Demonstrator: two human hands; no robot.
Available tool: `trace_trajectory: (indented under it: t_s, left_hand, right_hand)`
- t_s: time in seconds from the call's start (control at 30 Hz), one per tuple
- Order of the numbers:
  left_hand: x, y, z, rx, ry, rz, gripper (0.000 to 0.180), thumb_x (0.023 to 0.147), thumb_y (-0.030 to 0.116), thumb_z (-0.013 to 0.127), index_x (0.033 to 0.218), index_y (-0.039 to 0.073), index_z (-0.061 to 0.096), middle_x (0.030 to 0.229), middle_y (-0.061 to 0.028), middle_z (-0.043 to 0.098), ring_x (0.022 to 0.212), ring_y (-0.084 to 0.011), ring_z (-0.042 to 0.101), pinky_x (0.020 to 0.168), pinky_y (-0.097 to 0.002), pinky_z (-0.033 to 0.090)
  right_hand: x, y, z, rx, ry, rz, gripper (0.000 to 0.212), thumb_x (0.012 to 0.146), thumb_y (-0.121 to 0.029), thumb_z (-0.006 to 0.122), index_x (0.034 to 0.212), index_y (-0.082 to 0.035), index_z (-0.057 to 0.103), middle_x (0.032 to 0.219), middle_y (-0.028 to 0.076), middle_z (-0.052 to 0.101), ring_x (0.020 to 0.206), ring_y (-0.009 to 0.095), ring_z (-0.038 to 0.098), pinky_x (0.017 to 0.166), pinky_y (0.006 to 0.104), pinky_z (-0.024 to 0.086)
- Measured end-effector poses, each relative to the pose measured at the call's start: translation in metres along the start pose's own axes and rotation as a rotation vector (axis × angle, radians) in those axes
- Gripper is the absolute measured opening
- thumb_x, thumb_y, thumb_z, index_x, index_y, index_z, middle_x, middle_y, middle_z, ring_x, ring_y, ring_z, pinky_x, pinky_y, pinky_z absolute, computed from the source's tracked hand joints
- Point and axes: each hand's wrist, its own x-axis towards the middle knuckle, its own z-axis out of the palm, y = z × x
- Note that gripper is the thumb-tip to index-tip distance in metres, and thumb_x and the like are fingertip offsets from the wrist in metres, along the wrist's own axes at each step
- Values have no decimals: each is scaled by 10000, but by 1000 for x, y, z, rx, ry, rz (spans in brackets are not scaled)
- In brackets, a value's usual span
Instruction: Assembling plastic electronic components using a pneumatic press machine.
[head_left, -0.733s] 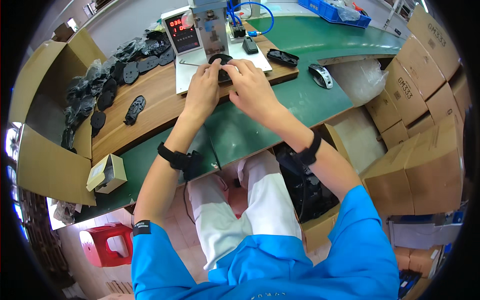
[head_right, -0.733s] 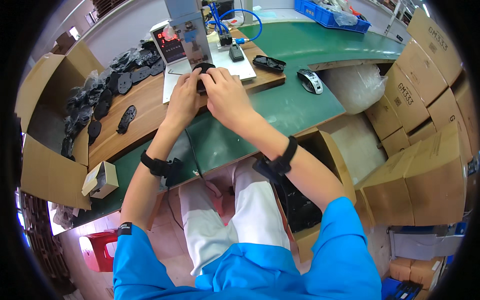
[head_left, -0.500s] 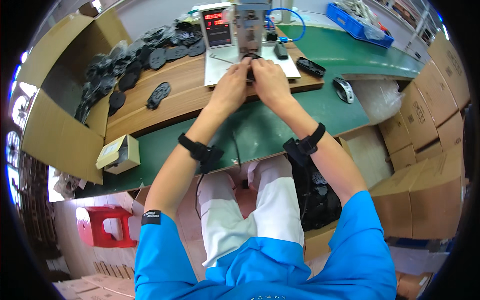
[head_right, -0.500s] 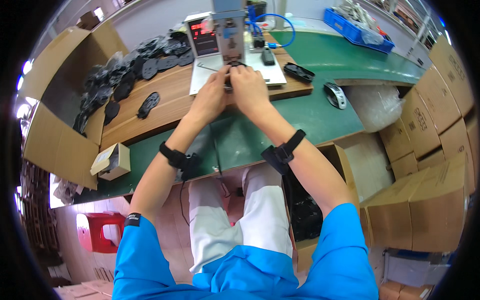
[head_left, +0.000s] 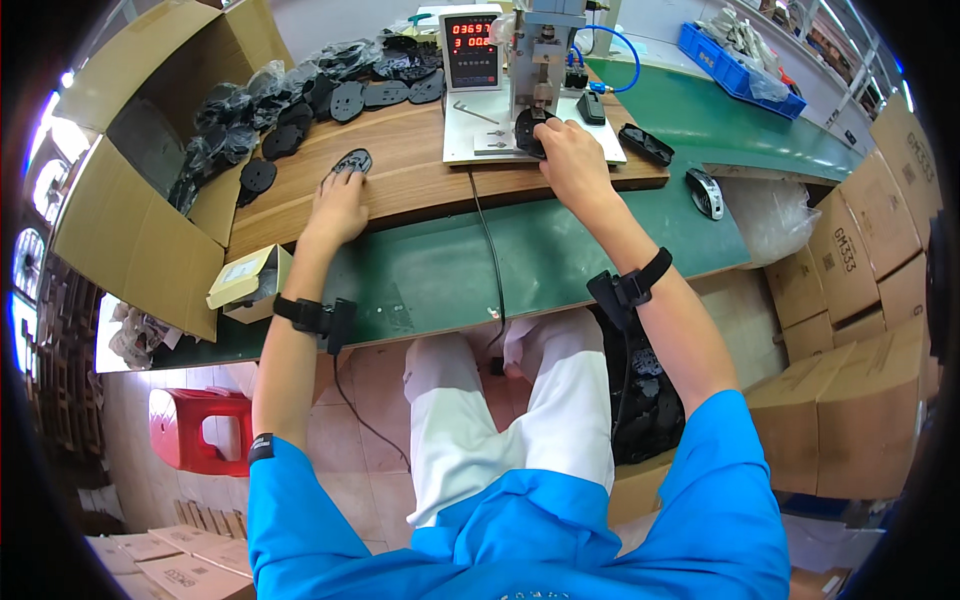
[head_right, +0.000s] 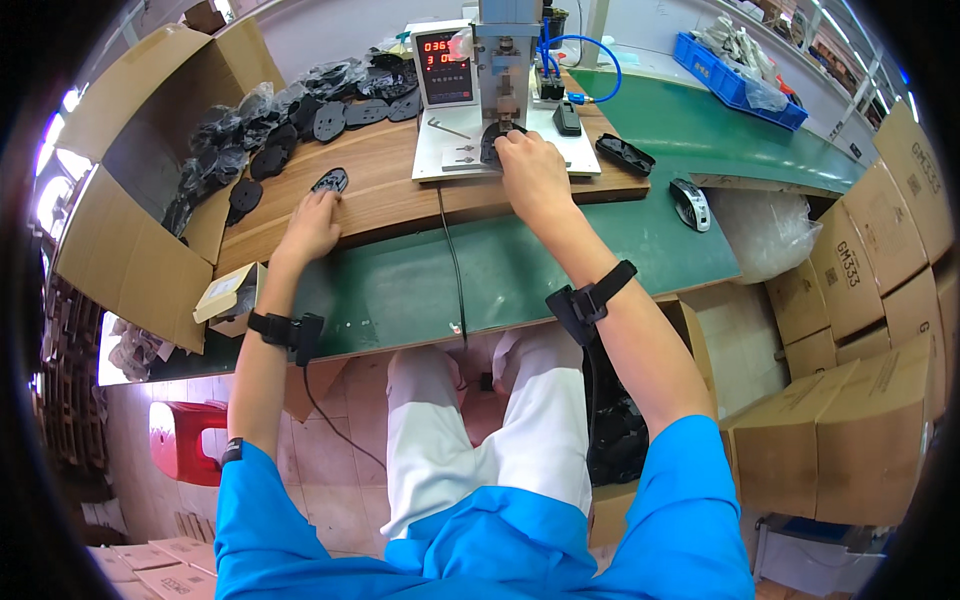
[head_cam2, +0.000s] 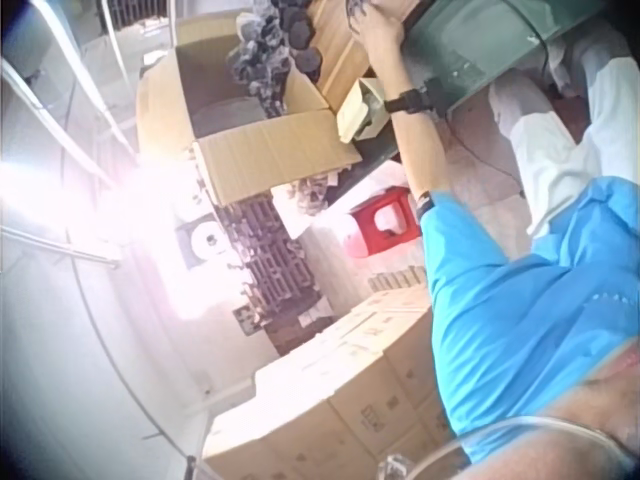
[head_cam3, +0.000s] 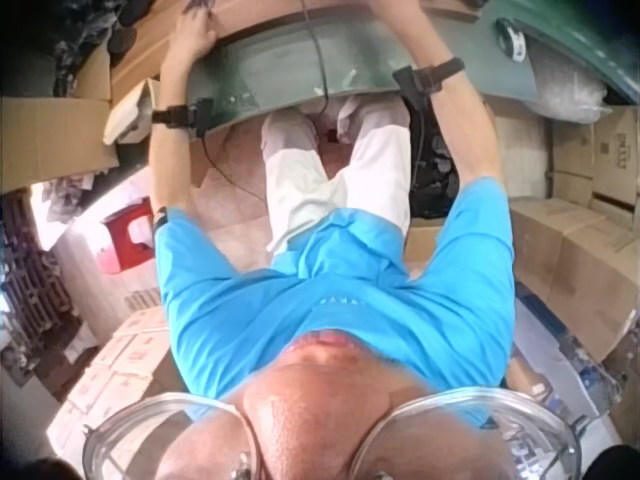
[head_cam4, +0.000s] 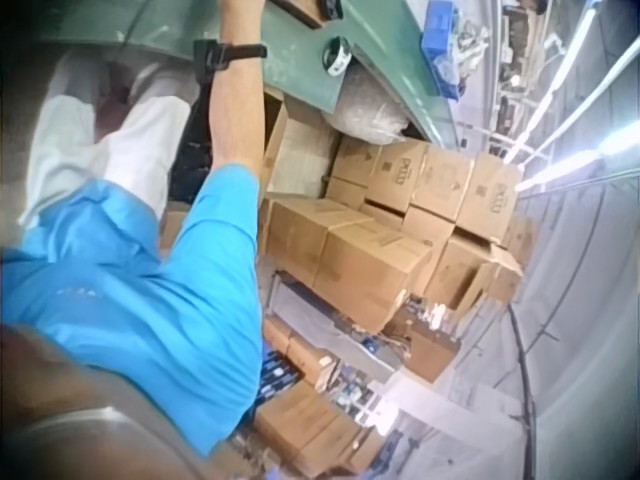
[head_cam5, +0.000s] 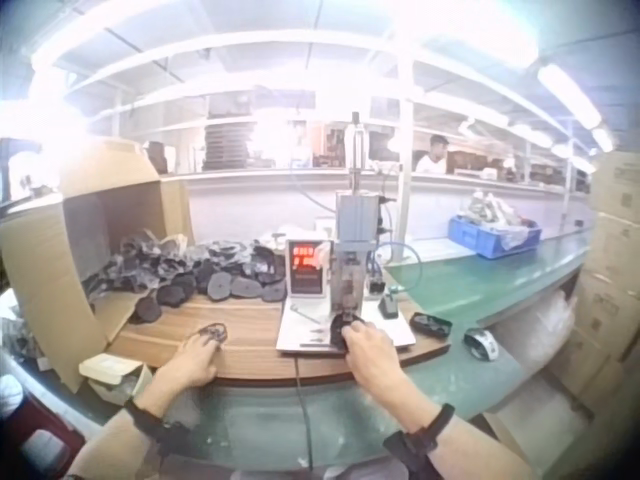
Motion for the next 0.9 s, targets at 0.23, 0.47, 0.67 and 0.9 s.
trace_trajectory:
  t_s: [0.23,0.47,0.67,0.9]
  left_hand:
    - [-3,9,-21,-216,-205,224,610,778,16,662,1378,113,612,1391,-142,595,1308,-390,498,1126,-483,419]
    - [4,19,-20,-387,-198,279,684,731,-62,659,1392,108,608,1405,-129,585,1305,-387,504,1130,-445,446]
    - [-12,35,-39,-434,-195,385,717,732,-68,662,1421,118,593,1430,-138,558,1328,-381,496,1123,-443,454]
    - [-29,28,-19,-480,-48,301,702,735,-78,682,1412,78,576,1322,-161,628,1290,-381,539,1135,-464,441]
  right_hand:
    - [-2,5,-2,-8,-52,20,366,754,-30,793,1102,-55,685,1099,86,686,1090,307,647,931,436,549]
    - [-2,2,1,40,67,-32,181,774,40,663,939,-33,679,976,106,680,990,324,673,864,451,577]
    - [-1,5,-1,8,-32,-8,354,763,-33,778,1103,-51,679,1088,79,685,1062,310,646,921,446,552]
    - [-1,4,-1,2,-23,-12,349,752,-26,781,1087,-48,684,1078,83,684,1056,308,649,905,445,557]
